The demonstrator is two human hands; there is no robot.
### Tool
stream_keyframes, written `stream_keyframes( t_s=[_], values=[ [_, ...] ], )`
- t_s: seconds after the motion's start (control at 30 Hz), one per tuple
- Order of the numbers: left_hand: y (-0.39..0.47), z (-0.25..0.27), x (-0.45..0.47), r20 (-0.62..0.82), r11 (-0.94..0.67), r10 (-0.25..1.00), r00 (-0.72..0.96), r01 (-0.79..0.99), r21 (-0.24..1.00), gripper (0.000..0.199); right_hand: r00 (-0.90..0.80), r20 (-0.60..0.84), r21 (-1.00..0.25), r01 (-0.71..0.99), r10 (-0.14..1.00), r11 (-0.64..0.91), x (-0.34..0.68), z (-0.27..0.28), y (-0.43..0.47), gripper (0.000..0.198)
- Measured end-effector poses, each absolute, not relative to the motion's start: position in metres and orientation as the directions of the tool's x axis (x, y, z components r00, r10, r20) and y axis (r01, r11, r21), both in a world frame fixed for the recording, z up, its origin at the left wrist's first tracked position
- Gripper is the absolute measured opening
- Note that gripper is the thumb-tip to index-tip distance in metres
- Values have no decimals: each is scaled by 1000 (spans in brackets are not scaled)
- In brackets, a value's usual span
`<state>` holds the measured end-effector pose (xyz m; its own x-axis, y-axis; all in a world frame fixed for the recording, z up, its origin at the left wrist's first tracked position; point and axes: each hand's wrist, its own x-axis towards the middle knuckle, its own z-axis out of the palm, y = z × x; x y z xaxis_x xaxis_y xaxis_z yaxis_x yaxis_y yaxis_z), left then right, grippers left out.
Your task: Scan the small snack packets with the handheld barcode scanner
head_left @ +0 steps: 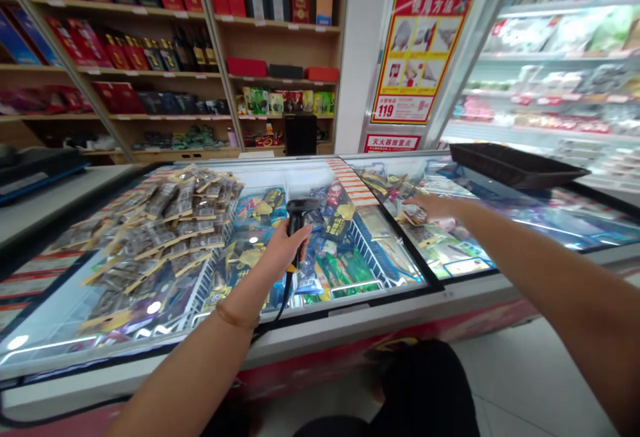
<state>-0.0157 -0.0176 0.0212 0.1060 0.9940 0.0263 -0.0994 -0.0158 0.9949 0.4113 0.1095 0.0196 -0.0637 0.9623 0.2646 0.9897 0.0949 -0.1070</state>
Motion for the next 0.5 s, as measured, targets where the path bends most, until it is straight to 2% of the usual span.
stream_keyframes(
  t_s=[0.1, 0.23, 0.33, 0.4, 0.5],
  values=[
    [-18, 18, -23, 34, -28, 993, 113, -62, 998, 38, -205, -80, -39, 979, 976, 202, 424, 18, 110, 61],
    [-21, 20, -28, 32, -27, 997, 77, -73, 997, 40, -154, -168, 105, 979, 974, 173, 423, 28, 117, 60],
    [-20, 21, -29, 23, -20, 999, 39, -61, 998, 40, -82, -133, 196, 975, 988, 107, 423, 45, 122, 52],
    [-18, 20, -30, 17, -16, 1000, 13, -58, 998, 39, -73, -128, 161, 983, 989, 93, 425, 58, 125, 35],
    [-18, 19, -30, 9, -9, 1000, 4, -66, 998, 37, -46, -138, -10, 999, 989, 45, 426, 77, 133, 19]
  ],
)
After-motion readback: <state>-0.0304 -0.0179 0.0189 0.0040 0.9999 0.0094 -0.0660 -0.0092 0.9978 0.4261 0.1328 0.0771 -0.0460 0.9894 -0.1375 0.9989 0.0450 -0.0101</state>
